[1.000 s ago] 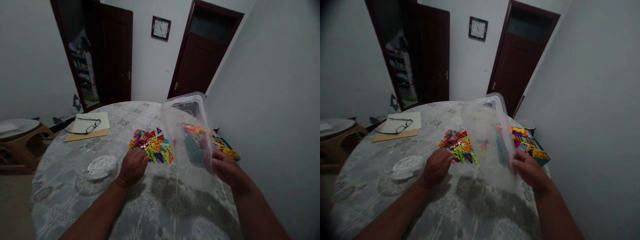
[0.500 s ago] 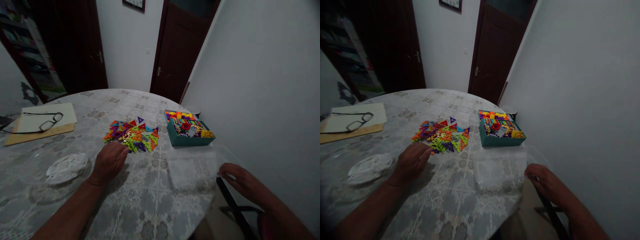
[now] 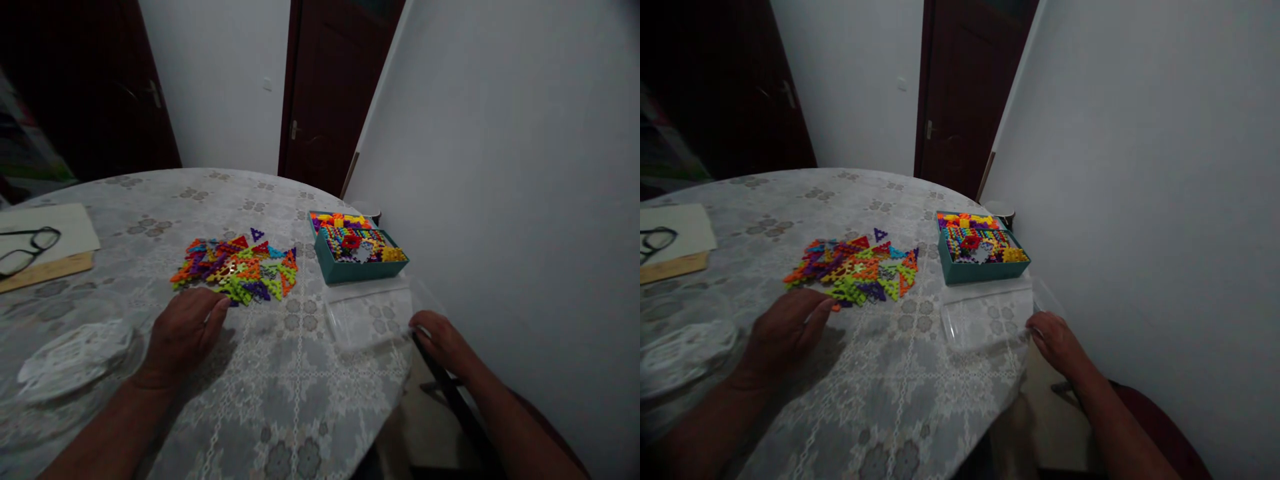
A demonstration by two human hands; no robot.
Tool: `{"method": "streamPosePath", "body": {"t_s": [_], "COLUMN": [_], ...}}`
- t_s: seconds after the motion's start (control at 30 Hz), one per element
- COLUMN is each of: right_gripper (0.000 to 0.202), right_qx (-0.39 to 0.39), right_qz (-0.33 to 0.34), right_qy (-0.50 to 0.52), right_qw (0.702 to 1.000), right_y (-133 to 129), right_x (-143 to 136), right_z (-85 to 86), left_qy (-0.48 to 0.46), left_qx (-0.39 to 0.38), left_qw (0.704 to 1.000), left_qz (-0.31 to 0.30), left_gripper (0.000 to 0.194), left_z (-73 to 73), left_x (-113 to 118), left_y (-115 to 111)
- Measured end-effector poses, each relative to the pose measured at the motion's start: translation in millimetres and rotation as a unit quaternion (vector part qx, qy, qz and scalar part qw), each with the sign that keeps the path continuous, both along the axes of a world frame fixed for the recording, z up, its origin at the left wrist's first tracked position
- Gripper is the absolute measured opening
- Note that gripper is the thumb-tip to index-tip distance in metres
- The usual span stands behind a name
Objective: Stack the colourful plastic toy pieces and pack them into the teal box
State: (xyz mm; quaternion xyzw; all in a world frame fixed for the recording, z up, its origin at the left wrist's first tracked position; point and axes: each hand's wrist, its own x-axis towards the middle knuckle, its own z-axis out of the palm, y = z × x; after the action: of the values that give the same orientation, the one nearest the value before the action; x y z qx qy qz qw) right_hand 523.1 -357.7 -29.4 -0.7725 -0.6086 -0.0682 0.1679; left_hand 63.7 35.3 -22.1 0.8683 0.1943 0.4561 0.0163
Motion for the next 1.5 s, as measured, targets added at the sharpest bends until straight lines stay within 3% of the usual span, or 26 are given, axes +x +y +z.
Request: {"method": "streamPosePath", "body": {"t_s": [0.17,0.27,0.33,0.4,0.47,0.53,0.7,0.83,0.93,1.03,1.13,1.23,1.33,1.4,1.5], "right_gripper": [0.031,0.036,0.034,0.038,0.046,0.053,0.049,0.052,0.057,0.055,0.047,0.041,0.042,0.046,0.046], "right_qx": [0.001,0.075,0.089,0.044,0.008,-0.03,-0.068,-0.061,-0.072,-0.086,-0.089,-0.055,0.004,0.037,0.071], "right_qz": [0.025,0.032,0.067,0.14,0.202,0.216,0.2,0.209,0.112,0.001,-0.026,0.05,0.21,0.3,0.321], "right_qy": [-0.022,-0.018,0.016,0.059,0.08,0.074,0.023,-0.022,-0.03,-0.034,-0.034,-0.013,0.077,0.144,0.181], "right_qw": [0.999,0.996,0.994,0.987,0.976,0.973,0.977,0.976,0.991,0.996,0.995,0.997,0.975,0.942,0.927], "right_y": [6,37,71,114,165,219,338,390,405,399,380,363,360,369,396], "right_x": [-18,-64,-113,-167,-214,-247,-275,-272,-268,-267,-271,-276,-276,-272,-264], "right_z": [11.3,30.8,45.2,55.6,58.0,51.2,18.7,8.8,9.7,8.4,0.4,-11.4,-18.1,-16.5,-6.8], "left_qy": [0.031,0.09,0.133,0.177,0.21,0.231,0.26,0.258,0.257,0.254,0.243,0.222,0.21,0.206,0.198], "left_qx": [-0.024,-0.067,-0.092,-0.105,-0.114,-0.127,-0.193,-0.229,-0.235,-0.234,-0.233,-0.22,-0.215,-0.222,-0.232], "left_qw": [0.999,0.993,0.985,0.975,0.965,0.95,0.897,0.886,0.889,0.895,0.9,0.907,0.91,0.91,0.908], "left_qz": [0.008,0.026,0.056,0.08,0.112,0.167,0.3,0.311,0.297,0.283,0.277,0.283,0.286,0.283,0.288], "left_gripper": [0.025,0.022,0.032,0.049,0.053,0.047,0.038,0.038,0.037,0.037,0.046,0.056,0.056,0.057,0.061], "left_z": [-5.9,-13.2,-17.2,-18.4,-15.6,-9.4,9.8,17.7,19.5,19.2,16.9,13.0,9.9,9.5,10.6], "left_x": [3,9,13,15,14,11,4,4,4,3,3,4,6,6,6], "left_y": [-1,-6,-10,-15,-19,-22,-23,-26,-28,-28,-26,-25,-25,-25,-25]}}
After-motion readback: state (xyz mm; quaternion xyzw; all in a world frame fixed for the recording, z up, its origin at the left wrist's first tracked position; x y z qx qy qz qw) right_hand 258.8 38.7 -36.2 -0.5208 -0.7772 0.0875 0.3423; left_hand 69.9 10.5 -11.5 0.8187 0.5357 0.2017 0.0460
